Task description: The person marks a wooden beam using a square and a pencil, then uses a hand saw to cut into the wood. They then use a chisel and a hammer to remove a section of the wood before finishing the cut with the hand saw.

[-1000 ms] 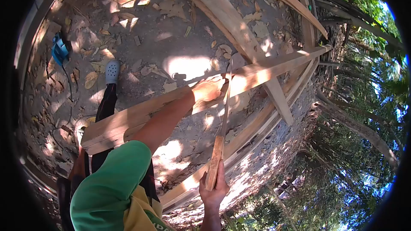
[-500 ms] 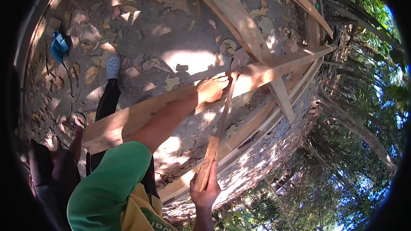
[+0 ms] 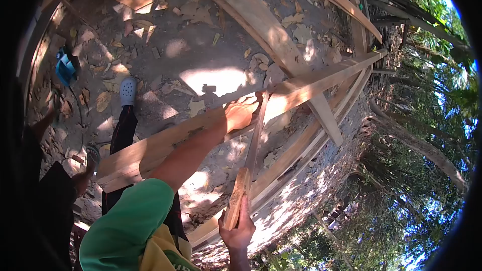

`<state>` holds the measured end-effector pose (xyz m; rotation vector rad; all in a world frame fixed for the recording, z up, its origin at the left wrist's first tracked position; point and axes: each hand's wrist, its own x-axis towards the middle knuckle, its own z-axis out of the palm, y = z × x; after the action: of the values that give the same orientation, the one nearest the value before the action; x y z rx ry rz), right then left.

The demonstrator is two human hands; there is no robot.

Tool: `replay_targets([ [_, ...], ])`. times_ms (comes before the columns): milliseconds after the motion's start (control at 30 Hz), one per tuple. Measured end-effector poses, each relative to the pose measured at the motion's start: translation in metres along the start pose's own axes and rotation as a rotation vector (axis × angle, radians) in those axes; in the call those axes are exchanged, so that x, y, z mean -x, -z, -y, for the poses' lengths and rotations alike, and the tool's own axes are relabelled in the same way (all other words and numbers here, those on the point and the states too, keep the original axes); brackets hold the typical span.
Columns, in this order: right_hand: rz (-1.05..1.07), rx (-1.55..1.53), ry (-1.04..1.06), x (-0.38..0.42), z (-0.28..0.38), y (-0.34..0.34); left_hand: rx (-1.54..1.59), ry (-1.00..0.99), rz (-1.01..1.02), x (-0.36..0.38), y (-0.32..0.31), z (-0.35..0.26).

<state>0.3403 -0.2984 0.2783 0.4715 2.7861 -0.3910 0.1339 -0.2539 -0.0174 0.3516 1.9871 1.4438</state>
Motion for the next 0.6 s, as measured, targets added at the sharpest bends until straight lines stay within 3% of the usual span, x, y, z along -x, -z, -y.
replay_targets([
  [367, 0.024, -0.053, -0.083, -0.003, -0.003, 0.003, -0.119, 0.060, 0.122, 0.000, 0.016, -0.014],
  [600, 0.019, -0.084, -0.128, -0.013, 0.028, -0.001, -0.090, 0.008, 0.091, -0.004, 0.011, -0.005],
])
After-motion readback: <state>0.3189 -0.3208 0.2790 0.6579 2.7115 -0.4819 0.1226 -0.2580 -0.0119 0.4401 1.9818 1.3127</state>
